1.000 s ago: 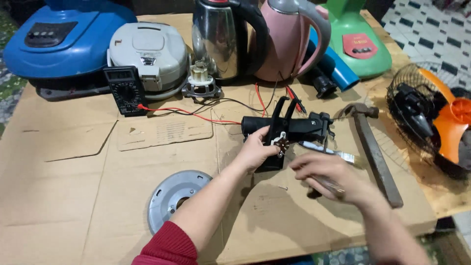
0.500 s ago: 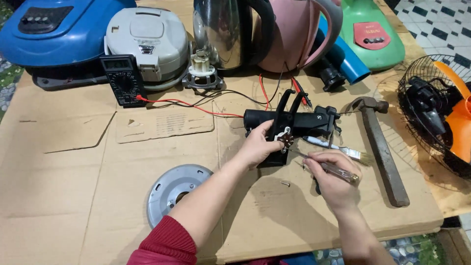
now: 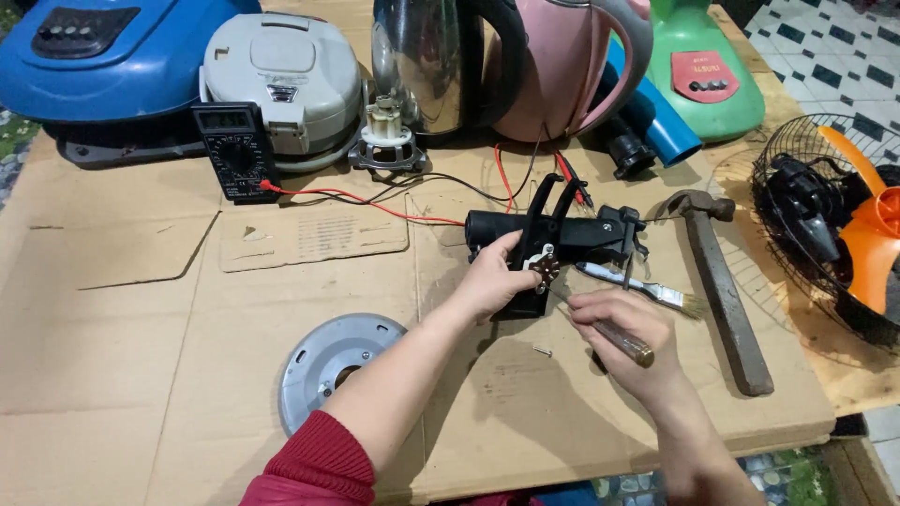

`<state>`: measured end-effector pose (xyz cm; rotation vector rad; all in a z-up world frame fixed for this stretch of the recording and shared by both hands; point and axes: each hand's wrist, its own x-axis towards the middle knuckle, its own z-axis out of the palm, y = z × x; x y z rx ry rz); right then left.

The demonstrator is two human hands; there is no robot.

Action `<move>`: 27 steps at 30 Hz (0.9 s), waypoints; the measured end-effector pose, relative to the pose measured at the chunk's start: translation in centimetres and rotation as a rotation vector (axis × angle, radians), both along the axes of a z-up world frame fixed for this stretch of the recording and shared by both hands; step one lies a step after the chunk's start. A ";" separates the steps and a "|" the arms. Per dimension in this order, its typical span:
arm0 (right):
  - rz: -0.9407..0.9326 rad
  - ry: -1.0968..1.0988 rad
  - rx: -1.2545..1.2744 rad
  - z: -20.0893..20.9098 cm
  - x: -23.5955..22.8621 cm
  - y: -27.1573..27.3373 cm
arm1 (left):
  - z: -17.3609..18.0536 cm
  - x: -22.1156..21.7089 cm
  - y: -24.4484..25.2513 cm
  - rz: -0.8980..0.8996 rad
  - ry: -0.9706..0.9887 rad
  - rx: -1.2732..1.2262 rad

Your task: A person uses a screwdriver to adjust or disassemble a component, likely to test a heating element as indicated by the presence of a multimeter and context.

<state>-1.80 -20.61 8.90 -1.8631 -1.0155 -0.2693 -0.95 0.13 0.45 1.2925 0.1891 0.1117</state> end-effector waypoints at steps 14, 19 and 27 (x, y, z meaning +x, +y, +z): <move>0.243 0.147 -0.040 -0.4 2.1 -3.1 | 1.0 -0.4 0.4 -0.004 -0.005 0.012; -0.153 0.410 0.206 -4.1 1.5 -7.0 | 1.5 -0.2 0.0 -0.019 0.119 -0.009; -0.306 0.266 0.044 -4.2 0.4 -8.8 | 1.1 -0.4 -0.2 -0.009 0.034 -0.229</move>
